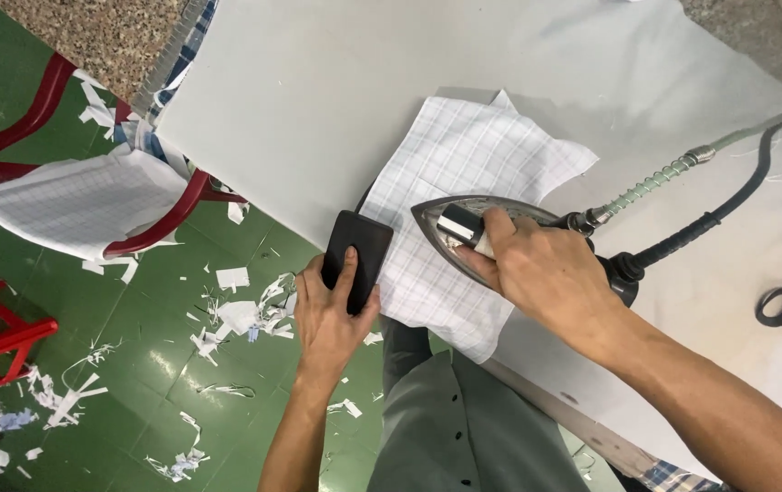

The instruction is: The person irons a white checkered fabric piece on a table using a steam iron and a black pressing block. They repeatedly fold, unfold, and reposition the fabric, ironing different sections and using the block to press seams.

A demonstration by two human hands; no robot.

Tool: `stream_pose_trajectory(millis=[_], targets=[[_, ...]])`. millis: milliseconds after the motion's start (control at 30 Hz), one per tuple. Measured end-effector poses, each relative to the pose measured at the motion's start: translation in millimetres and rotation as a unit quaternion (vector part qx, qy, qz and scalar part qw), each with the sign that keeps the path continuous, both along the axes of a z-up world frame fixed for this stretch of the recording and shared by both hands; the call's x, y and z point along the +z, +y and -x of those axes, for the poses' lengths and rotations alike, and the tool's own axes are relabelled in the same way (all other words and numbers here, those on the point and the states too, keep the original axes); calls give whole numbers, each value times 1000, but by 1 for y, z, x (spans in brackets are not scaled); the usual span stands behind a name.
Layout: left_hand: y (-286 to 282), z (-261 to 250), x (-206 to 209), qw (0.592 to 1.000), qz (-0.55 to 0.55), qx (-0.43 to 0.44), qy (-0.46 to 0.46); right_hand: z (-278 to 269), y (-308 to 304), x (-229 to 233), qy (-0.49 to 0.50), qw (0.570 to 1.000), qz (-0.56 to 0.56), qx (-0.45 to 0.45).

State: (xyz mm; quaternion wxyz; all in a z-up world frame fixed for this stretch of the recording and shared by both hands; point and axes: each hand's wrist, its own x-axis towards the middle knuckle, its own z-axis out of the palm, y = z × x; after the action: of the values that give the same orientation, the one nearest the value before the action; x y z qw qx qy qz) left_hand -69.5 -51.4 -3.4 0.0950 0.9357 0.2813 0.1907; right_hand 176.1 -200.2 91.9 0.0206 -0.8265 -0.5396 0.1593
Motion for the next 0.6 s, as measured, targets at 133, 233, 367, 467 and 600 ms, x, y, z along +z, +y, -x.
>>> stream_pose_trajectory(millis=[133, 233, 367, 467, 600], targets=[[-1, 2, -2, 1000, 10, 5, 10, -3, -12, -5, -1, 1000, -9, -7], [-1, 1, -4, 1000, 7, 6, 8, -3, -20, -4, 15, 1000, 3, -20], [0, 2, -5, 1000, 6, -1, -5, -2, -31, -3, 30, 999, 10, -39], [-1, 3, -5, 1000, -4, -11, -7, 2, -43, -3, 40, 997, 14, -58], [12, 3, -7, 997, 17, -71, -18, 12, -62, -4, 41, 994, 12, -104]])
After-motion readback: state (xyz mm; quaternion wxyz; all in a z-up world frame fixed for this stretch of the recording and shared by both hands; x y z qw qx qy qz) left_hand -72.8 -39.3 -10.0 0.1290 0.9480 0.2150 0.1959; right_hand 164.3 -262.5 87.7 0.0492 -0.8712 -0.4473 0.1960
